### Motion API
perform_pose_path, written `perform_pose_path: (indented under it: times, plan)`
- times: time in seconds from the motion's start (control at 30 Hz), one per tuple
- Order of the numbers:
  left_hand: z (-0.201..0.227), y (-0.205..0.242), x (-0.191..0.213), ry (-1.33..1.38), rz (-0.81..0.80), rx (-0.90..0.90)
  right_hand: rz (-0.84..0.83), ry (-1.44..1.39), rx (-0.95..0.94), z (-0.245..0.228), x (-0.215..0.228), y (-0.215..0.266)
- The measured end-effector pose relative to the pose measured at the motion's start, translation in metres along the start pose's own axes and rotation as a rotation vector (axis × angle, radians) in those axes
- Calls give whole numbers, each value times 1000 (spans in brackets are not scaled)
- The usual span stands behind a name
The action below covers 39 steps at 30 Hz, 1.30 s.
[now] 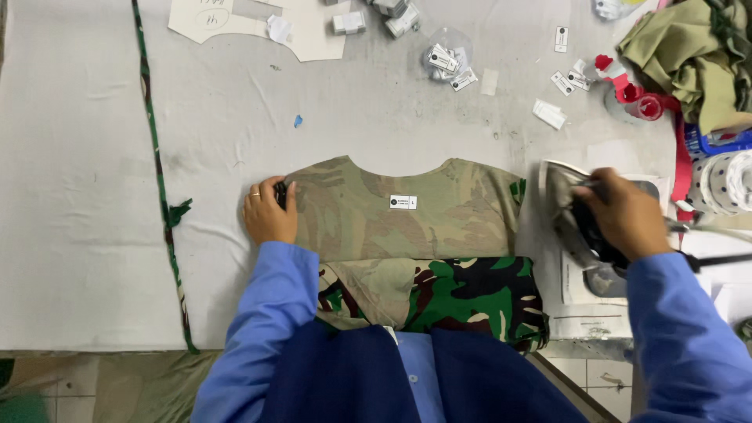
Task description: The person irons a camouflage-patterned shirt on a white-covered table. They repeatedly pick up small white labels, place them on the shirt's collar area, and press them with an iron. The person also folds the shirt and adjusts its position on the table throughout the process.
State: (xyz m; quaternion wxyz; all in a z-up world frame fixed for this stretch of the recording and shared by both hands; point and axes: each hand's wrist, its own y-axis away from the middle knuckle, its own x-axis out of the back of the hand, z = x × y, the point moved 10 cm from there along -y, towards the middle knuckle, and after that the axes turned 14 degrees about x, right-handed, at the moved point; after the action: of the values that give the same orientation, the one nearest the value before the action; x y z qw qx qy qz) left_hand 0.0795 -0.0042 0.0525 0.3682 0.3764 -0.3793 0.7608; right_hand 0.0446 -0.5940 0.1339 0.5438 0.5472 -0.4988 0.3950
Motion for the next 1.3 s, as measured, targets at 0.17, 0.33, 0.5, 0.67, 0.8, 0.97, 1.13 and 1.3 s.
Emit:
perform_pose_path:
  times: [0.17, 0.33, 0.5, 0.67, 0.8, 0.97, 1.13, 1.3]
  plan:
    - [-7, 0, -3, -39, -11, 18, -192, -169, 850, -250, -28, -18]
    - [-25, -3, -9, 7, 8, 94, -51, -83, 1134, -386, -48, -16]
    - [-36, -2, -8, 88, -48, 167, -88, -125, 1052, -338, -33, -14]
    - [-17, -3, 9, 41, 63, 81, -223, -121, 258, -129, -24, -28]
    - [-20, -7, 4, 110, -5, 132, -63, -118, -4, 6, -3, 4]
    - [-33, -17, -3, 441, -229, 304, 158, -129, -232, 102, -21, 35]
    - [16, 14, 40, 574, -491, 428, 406, 207, 24, -1, -11, 49]
    - [106, 106, 52, 429, -611, -192, -133, -390, 730, -233, -111, 112]
